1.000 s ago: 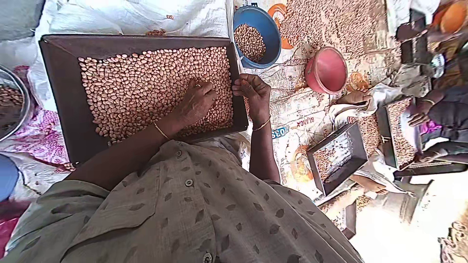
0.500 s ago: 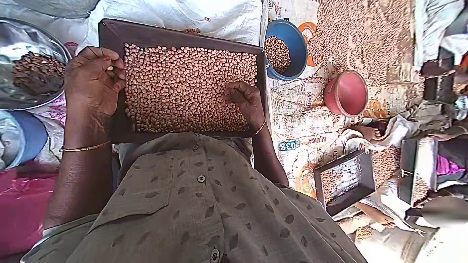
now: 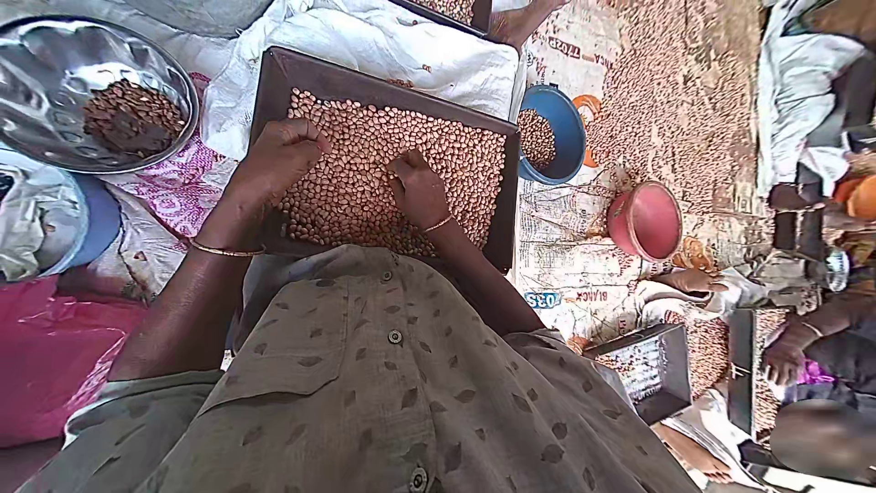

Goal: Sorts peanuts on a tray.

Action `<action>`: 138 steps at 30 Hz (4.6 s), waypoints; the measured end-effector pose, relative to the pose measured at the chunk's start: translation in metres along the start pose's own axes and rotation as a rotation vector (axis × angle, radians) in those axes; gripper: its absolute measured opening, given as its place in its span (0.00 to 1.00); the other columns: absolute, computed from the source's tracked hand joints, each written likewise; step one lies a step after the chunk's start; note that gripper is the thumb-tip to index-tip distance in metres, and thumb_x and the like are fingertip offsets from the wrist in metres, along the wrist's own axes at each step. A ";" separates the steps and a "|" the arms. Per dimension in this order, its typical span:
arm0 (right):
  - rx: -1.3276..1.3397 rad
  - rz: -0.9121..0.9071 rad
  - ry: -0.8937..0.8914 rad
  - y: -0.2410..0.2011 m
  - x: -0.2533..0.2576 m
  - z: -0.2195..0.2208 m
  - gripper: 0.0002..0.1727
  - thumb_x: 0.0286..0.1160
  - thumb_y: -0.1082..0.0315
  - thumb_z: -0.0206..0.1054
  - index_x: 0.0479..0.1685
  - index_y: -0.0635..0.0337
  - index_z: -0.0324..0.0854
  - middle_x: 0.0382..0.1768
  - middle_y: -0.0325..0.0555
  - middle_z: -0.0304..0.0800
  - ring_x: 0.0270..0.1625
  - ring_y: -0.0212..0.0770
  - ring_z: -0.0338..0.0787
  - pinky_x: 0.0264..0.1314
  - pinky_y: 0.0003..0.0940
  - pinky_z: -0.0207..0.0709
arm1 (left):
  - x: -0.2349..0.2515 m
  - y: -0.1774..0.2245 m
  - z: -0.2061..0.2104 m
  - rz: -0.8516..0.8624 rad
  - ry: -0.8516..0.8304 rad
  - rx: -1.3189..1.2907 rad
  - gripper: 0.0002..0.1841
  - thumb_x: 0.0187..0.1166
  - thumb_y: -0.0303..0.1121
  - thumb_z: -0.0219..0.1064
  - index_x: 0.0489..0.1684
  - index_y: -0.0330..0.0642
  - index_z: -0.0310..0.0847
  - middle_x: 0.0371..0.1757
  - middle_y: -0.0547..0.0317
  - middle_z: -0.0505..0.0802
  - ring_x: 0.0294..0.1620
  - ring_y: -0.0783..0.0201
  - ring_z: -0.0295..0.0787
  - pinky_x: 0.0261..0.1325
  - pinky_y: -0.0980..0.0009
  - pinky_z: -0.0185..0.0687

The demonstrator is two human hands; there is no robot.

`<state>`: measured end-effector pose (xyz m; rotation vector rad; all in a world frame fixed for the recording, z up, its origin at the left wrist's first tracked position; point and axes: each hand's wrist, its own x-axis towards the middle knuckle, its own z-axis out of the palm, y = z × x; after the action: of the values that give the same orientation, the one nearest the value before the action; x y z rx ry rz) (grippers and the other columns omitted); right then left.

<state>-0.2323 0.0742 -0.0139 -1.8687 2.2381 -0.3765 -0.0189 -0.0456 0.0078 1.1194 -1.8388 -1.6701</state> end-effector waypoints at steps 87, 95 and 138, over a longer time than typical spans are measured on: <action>0.781 -0.174 -0.091 -0.044 0.019 0.005 0.07 0.82 0.73 0.63 0.43 0.69 0.84 0.24 0.38 0.81 0.23 0.22 0.74 0.28 0.18 0.70 | -0.026 -0.025 -0.027 0.031 -0.105 -0.687 0.25 0.96 0.45 0.33 0.56 0.51 0.81 0.26 0.75 0.80 0.12 0.82 0.61 0.13 0.87 0.54; 0.793 -0.251 -0.017 -0.080 0.067 -0.006 0.11 0.87 0.73 0.54 0.49 0.70 0.82 0.26 0.37 0.75 0.23 0.24 0.70 0.28 0.21 0.67 | -0.028 -0.038 -0.030 0.101 -0.163 -0.995 0.26 0.96 0.42 0.32 0.48 0.48 0.81 0.23 0.73 0.79 0.12 0.83 0.63 0.12 0.89 0.58; 0.563 -0.240 -0.027 -0.080 0.085 0.040 0.09 0.80 0.73 0.65 0.48 0.71 0.87 0.32 0.50 0.91 0.31 0.35 0.86 0.39 0.33 0.82 | -0.022 -0.037 -0.029 0.175 0.032 -1.033 0.30 0.96 0.45 0.26 0.64 0.45 0.79 0.25 0.72 0.80 0.11 0.81 0.62 0.12 0.88 0.56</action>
<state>-0.1607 -0.0255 -0.0252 -1.7988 1.6497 -0.9034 0.0265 -0.0454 -0.0176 0.4973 -0.7616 -2.0428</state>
